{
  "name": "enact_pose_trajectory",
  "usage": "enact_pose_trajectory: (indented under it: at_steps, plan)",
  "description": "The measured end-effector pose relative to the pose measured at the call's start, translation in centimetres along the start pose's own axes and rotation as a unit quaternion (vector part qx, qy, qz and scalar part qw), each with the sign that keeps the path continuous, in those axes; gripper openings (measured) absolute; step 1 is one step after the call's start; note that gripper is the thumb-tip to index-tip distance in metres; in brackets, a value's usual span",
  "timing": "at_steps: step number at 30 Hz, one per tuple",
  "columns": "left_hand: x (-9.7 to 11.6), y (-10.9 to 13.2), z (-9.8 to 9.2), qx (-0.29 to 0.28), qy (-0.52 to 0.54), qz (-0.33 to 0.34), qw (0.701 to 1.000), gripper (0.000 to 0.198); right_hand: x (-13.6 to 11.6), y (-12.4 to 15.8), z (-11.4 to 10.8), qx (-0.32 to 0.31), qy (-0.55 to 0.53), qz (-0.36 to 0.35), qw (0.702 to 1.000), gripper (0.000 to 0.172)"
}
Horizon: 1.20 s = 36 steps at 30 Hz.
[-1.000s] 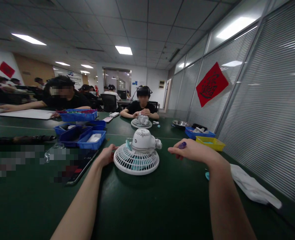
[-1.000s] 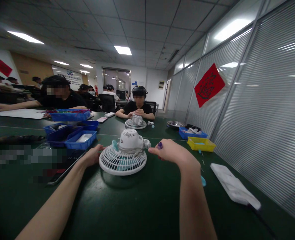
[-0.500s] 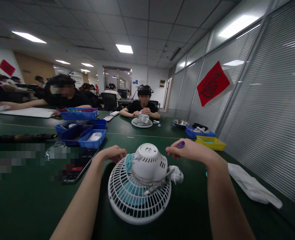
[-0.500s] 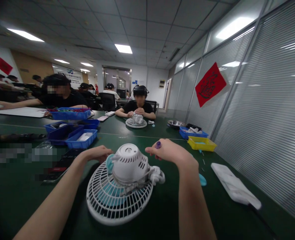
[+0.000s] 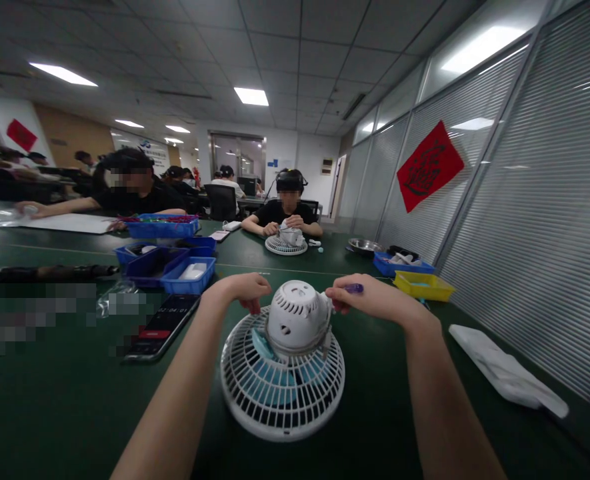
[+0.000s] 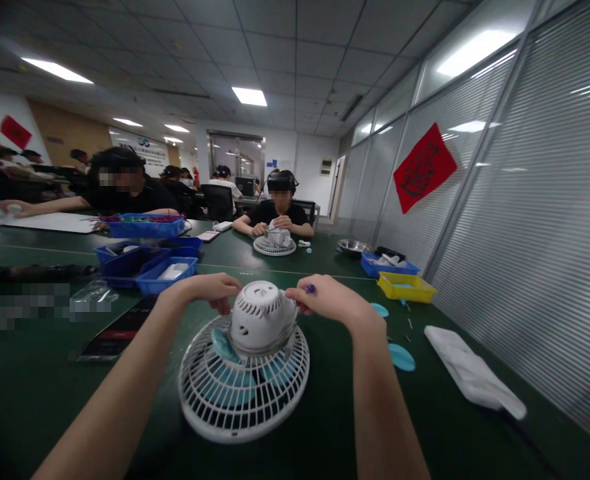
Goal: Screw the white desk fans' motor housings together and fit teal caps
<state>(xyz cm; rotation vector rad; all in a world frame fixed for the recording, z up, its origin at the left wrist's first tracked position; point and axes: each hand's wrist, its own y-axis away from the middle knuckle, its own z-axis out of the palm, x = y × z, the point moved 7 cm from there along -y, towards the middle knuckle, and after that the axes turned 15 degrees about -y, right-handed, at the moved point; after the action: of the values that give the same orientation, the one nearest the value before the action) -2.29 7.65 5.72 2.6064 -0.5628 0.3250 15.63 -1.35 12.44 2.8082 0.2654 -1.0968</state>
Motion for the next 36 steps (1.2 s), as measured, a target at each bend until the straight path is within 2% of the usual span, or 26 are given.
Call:
enact_pose_trajectory:
  at_steps: [3,6,8,13,16,18,20,22,24,27,30,36]
  plan:
    - [1.0,0.2,-0.4,0.010,-0.005,0.031,0.999,0.045,1.2,-1.6,0.1,0.039,0.030,-0.003,0.999,0.033]
    - [1.9,-0.3,-1.5,0.092,-0.033,0.075,0.992,0.043,1.4,-3.0,0.2,0.105,0.054,-0.067,0.991,0.027]
    - [2.5,-0.9,-2.0,0.148,-0.045,0.106,0.982,0.042,1.8,-3.7,0.2,0.152,0.048,-0.075,0.984,0.024]
    - [3.1,-1.5,-2.8,0.268,-0.014,0.140,0.953,0.038,4.1,-5.1,0.5,0.221,0.055,-0.005,0.974,0.015]
    - [3.2,-1.3,-3.0,0.300,-0.005,0.143,0.943,0.038,5.6,-5.5,0.5,0.237,0.040,0.027,0.970,0.015]
    - [3.3,-1.4,-3.0,0.305,0.001,0.148,0.941,0.038,6.5,-5.7,0.6,0.219,0.001,0.046,0.975,0.016]
    - [3.3,-1.6,-2.9,0.294,0.030,0.159,0.942,0.038,7.3,-6.0,1.2,0.170,-0.056,0.073,0.981,0.017]
    - [3.2,-2.2,-2.5,0.261,0.074,0.173,0.947,0.038,7.9,-6.2,2.1,0.112,-0.119,0.096,0.982,0.021]
    - [3.0,-2.8,-1.8,0.217,0.110,0.183,0.953,0.038,8.1,-6.4,2.7,0.083,-0.166,0.099,0.978,0.022]
    - [2.5,-3.3,-0.9,0.173,0.134,0.180,0.959,0.039,8.4,-6.8,3.1,0.096,-0.202,0.081,0.971,0.021]
    - [2.0,-3.6,-0.3,0.157,0.155,0.173,0.960,0.035,8.7,-7.4,3.4,0.117,-0.229,0.050,0.965,0.019]
    - [1.4,-4.2,-0.4,0.186,0.195,0.155,0.950,0.037,8.9,-8.6,4.2,0.157,-0.276,-0.039,0.948,0.016]
